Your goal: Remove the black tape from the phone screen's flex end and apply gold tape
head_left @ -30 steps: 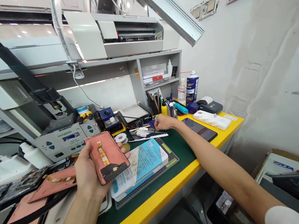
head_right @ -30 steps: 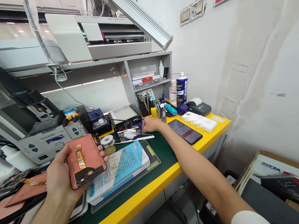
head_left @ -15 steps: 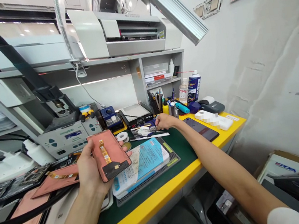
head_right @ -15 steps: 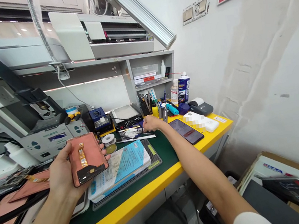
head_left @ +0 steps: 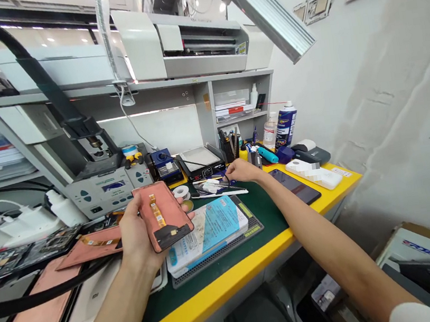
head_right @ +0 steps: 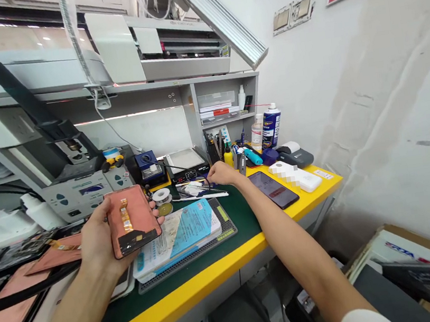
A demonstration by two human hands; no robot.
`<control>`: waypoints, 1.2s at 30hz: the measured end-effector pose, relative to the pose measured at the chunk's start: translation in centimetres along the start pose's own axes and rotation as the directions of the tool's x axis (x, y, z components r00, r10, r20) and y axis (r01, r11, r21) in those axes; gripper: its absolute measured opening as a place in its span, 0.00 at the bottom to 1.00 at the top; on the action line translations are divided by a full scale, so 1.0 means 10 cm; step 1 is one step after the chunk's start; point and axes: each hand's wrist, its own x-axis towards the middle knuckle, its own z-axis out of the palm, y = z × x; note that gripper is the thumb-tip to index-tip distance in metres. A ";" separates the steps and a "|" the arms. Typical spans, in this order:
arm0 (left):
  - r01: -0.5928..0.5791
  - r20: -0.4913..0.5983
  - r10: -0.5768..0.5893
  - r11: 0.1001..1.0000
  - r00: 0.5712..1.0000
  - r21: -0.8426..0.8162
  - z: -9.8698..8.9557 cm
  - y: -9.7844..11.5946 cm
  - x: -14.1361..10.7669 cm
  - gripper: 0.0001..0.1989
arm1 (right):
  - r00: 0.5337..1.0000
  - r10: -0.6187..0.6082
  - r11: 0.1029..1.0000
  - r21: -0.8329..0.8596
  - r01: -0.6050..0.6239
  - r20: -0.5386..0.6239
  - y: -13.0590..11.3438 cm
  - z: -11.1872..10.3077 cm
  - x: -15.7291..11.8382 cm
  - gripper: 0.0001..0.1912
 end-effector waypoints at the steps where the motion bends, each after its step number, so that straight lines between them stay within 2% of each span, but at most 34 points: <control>1: 0.003 0.005 -0.003 1.000 1.000 -0.004 0.00 0.00 0.00 0.23 | 0.999 -0.027 1.000 -0.003 0.027 0.026 -0.02 0.01 -0.01 0.19; 4: 0.013 0.016 -0.013 1.000 1.000 -0.018 0.00 0.00 -0.01 0.24 | 0.994 -0.077 0.997 -0.010 0.078 0.073 -0.05 0.05 -0.02 0.18; 7: 0.018 0.029 -0.017 0.999 0.999 -0.043 0.02 -0.01 -0.03 0.24 | 0.994 -0.099 0.995 -0.003 0.099 0.051 -0.06 0.05 -0.02 0.18; 10: 0.022 0.061 -0.019 0.998 0.998 -0.061 0.03 -0.02 -0.05 0.27 | 0.993 -0.116 0.992 0.041 0.116 -0.016 -0.07 0.01 -0.05 0.17; 13: -0.005 0.111 0.015 0.996 0.994 -0.092 0.02 -0.02 -0.06 0.29 | 0.982 -0.116 0.981 0.136 0.137 -0.149 -0.11 -0.06 -0.11 0.15; 17: -0.026 0.153 0.045 0.991 0.987 -0.128 -0.01 -0.02 -0.07 0.29 | 0.912 -0.127 0.915 0.309 0.259 -0.389 -0.23 -0.10 -0.23 0.12; 20: -0.017 0.195 0.047 0.988 0.980 -0.153 -0.03 -0.02 -0.06 0.29 | 0.847 -0.167 0.829 0.393 0.398 -0.505 -0.37 -0.09 -0.33 0.09; 23: 0.001 0.214 0.036 0.986 0.976 -0.168 -0.03 -0.01 -0.06 0.29 | 0.806 -0.216 0.761 0.422 0.493 -0.551 -0.51 -0.06 -0.45 0.09; 27: -0.005 0.193 0.042 0.982 0.980 -0.189 -0.02 0.01 -0.07 0.29 | 0.781 -0.356 0.719 0.384 0.579 -0.512 -0.71 0.05 -0.70 0.09; 30: -0.007 0.178 0.046 0.977 0.983 -0.213 -0.01 0.02 -0.07 0.29 | 0.695 -0.504 0.688 0.248 0.682 -0.513 -0.84 0.21 -0.92 0.08; 31: -0.011 0.176 0.051 0.975 0.983 -0.221 -0.01 0.02 -0.07 0.29 | 0.653 -0.555 0.672 0.186 0.717 -0.516 -0.88 0.27 -0.98 0.08; 32: -0.021 0.171 0.061 0.973 0.983 -0.228 -0.02 0.02 -0.07 0.29 | 0.559 -0.663 0.630 0.032 0.776 -0.499 -0.90 0.33 -1.04 0.09; 34: -0.048 0.139 0.083 0.969 0.987 -0.242 -0.02 0.02 -0.06 0.29 | 0.366 -0.801 0.502 -0.199 0.842 -0.474 -0.94 0.43 -1.10 0.08; 35: -0.056 0.118 0.087 0.968 0.989 -0.247 -0.02 0.02 -0.05 0.29 | 0.295 -0.842 0.450 -0.284 0.847 -0.452 -0.95 0.47 -1.12 0.07; 36: -0.060 0.098 0.087 0.966 0.991 -0.251 -0.03 0.03 -0.04 0.28 | 0.252 -0.863 0.418 -0.340 0.843 -0.438 -0.96 0.50 -1.13 0.06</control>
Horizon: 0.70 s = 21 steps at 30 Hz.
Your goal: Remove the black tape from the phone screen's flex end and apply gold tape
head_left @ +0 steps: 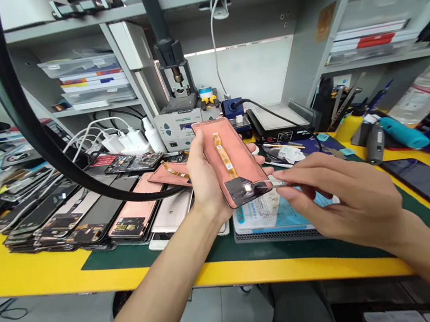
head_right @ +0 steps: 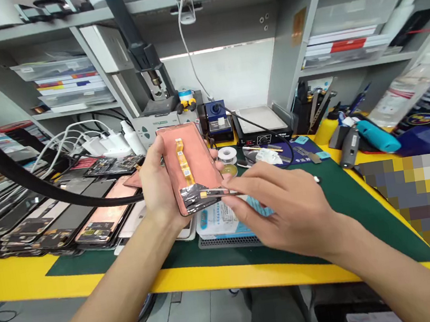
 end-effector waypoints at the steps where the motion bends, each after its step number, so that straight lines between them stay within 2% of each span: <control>1: -0.001 -0.016 0.001 1.000 1.000 -0.004 -0.01 0.00 0.01 0.28 | 1.000 -0.028 0.999 -0.033 0.028 0.005 -0.02 0.02 -0.01 0.05; 8: 0.042 -0.180 -0.044 0.999 0.983 -0.015 -0.01 -0.02 0.04 0.29 | 0.994 -0.095 0.978 -0.179 0.102 0.048 -0.05 0.10 -0.04 0.05; 21: 0.055 -0.176 -0.051 0.998 0.983 0.016 -0.02 -0.05 0.06 0.28 | 0.989 -0.126 0.973 -0.187 0.138 0.075 -0.03 0.14 -0.07 0.07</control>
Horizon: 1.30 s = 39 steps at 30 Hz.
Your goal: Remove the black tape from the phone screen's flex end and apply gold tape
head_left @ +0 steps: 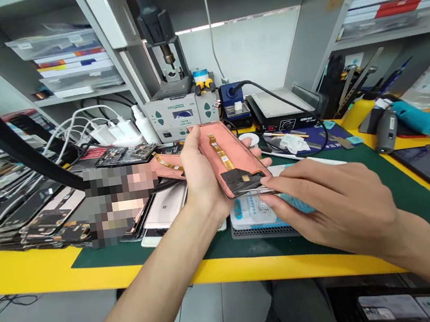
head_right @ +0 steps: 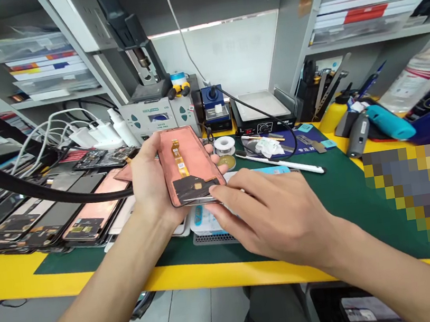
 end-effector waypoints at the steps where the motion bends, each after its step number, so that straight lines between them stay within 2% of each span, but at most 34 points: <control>1: 0.001 0.002 -0.001 1.000 1.000 0.002 0.00 0.00 0.00 0.28 | 1.000 0.002 1.000 0.002 -0.002 0.001 0.00 0.00 0.00 0.06; 17: -0.005 -0.024 0.006 1.000 1.000 0.020 0.02 -0.01 0.00 0.30 | 1.000 0.000 1.000 -0.009 0.000 0.016 -0.03 0.03 0.00 0.06; 29: -0.037 -0.079 0.043 0.996 0.996 0.077 0.04 -0.01 -0.02 0.28 | 1.000 0.006 1.000 -0.018 -0.006 0.010 -0.03 0.02 -0.01 0.06; 39: -0.049 -0.048 0.051 0.997 0.998 0.056 0.02 -0.02 0.00 0.28 | 1.000 0.003 0.999 -0.035 -0.002 0.025 -0.03 0.01 -0.02 0.05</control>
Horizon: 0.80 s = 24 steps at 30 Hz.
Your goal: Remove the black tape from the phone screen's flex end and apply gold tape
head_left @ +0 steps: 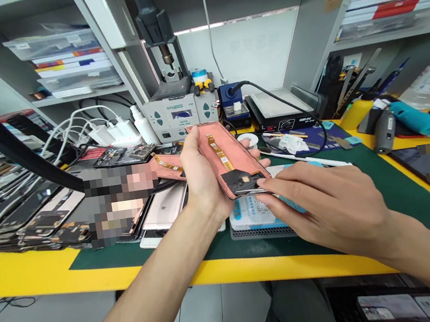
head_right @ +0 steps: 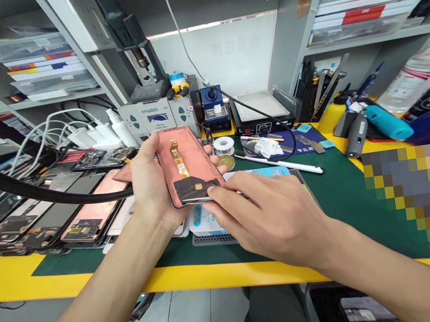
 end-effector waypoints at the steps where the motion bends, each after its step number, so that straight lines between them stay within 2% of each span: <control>1: -0.005 0.001 0.005 1.000 1.000 0.001 0.00 0.00 0.00 0.27 | 1.000 -0.001 1.000 -0.001 0.001 0.000 0.00 0.00 0.00 0.05; 8: -0.008 0.026 0.009 1.000 1.000 -0.016 -0.01 -0.01 0.01 0.26 | 1.000 -0.014 1.000 0.004 0.014 -0.012 0.00 0.02 0.03 0.03; 20: -0.003 0.000 0.003 1.000 1.000 -0.011 0.01 -0.04 -0.01 0.24 | 1.000 0.008 1.000 0.009 -0.008 -0.003 0.00 0.01 0.01 0.03; 24: 0.000 0.039 0.001 1.000 0.999 -0.017 0.00 -0.04 0.01 0.25 | 1.000 0.003 1.000 0.027 -0.003 0.000 0.00 0.01 0.01 0.02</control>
